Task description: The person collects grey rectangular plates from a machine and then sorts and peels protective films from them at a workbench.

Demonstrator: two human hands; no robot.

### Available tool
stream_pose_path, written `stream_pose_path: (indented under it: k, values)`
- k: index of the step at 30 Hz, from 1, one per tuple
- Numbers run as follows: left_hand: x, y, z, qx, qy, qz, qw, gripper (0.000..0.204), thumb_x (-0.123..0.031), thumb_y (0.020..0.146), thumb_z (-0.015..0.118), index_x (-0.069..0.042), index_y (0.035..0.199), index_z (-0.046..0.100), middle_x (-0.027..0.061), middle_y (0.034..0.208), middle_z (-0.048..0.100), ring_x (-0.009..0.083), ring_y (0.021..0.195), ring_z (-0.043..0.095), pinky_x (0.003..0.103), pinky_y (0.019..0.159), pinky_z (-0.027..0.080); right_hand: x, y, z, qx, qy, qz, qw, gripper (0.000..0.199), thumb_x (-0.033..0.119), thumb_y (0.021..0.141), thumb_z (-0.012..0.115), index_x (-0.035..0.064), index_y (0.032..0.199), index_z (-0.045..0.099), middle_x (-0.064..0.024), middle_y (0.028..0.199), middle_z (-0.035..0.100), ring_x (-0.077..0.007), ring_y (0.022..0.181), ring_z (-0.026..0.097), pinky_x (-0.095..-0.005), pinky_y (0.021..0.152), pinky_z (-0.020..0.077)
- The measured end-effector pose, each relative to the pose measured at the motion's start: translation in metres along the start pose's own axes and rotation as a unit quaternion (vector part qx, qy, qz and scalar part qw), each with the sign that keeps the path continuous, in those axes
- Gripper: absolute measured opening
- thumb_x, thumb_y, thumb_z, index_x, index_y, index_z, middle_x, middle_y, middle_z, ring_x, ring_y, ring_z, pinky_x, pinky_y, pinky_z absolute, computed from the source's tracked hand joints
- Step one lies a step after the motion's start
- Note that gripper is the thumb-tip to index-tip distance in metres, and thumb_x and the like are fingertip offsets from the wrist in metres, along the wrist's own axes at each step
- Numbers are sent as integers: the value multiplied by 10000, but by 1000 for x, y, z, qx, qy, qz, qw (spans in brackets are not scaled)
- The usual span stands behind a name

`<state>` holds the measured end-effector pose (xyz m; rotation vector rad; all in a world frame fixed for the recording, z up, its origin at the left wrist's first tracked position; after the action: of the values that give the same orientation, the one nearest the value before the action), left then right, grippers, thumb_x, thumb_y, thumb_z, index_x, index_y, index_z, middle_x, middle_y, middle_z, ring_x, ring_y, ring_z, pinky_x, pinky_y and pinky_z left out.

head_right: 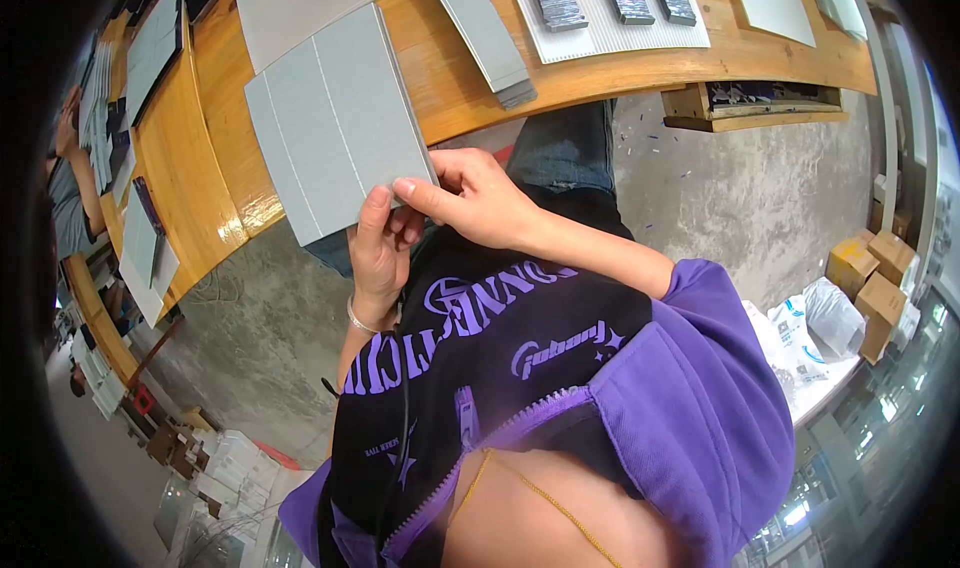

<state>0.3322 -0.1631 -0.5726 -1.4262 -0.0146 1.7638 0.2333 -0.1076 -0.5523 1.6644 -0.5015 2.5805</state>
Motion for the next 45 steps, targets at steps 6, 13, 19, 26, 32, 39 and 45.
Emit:
stream_pose_path:
  k: [6,13,19,26,32,39,45]
  values:
    - [5,2,-5,12,15,-16,1000,295,-333,868,500,-46,860,568,-11,643,488,68,503,396,199,442,281,-18,-1,-2,-42,35,9,999,264,253,902,552,-3,855,592,-26,685,601,-64,586,519,-207,524,399]
    - [7,2,-6,-34,-23,-29,999,307,-338,856,483,-45,829,567,-14,588,462,56,479,379,205,432,276,-13,-1,3,-68,71,8,995,286,281,899,542,8,827,583,-8,663,565,-54,586,478,-204,512,374]
    - [8,3,-4,-3,-35,-27,999,309,-338,852,479,-57,750,556,-35,555,418,54,468,365,210,430,273,-18,0,3,-65,85,0,994,288,282,897,537,5,829,575,0,649,537,-57,574,462,-204,509,373]
    - [4,2,4,12,-24,-35,999,352,-349,856,449,-45,711,552,-11,533,433,72,467,394,216,429,270,-15,2,4,-56,103,-1,993,284,278,893,541,4,824,571,2,636,513,-57,567,450,-203,508,368]
    - [11,4,-1,10,-22,-34,999,368,-349,857,437,-38,693,545,3,521,448,76,457,397,220,425,268,-22,2,2,-54,96,-12,994,274,270,891,544,13,797,560,13,610,480,-54,558,430,-207,505,352]
    - [22,5,-11,1,-55,-44,998,371,-346,854,439,-42,664,533,26,526,475,86,456,408,222,418,267,-22,3,2,-54,93,-15,994,269,261,891,545,25,761,539,19,598,460,-50,555,410,-212,502,334]
    - [22,5,-10,4,-47,-42,998,366,-337,852,438,-37,667,535,32,525,478,96,459,426,222,416,274,-21,3,2,-51,97,-14,994,270,259,891,544,27,754,534,19,592,452,-50,551,403,-213,502,330]
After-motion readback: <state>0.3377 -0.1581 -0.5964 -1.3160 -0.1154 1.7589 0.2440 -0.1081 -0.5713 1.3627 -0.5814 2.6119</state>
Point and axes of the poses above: each hand's wrist, its own y-axis towards the middle knuckle, its own z-axis out of the palm, x = y × z, the point moved 7 cm from there along y, towards the middle knuckle
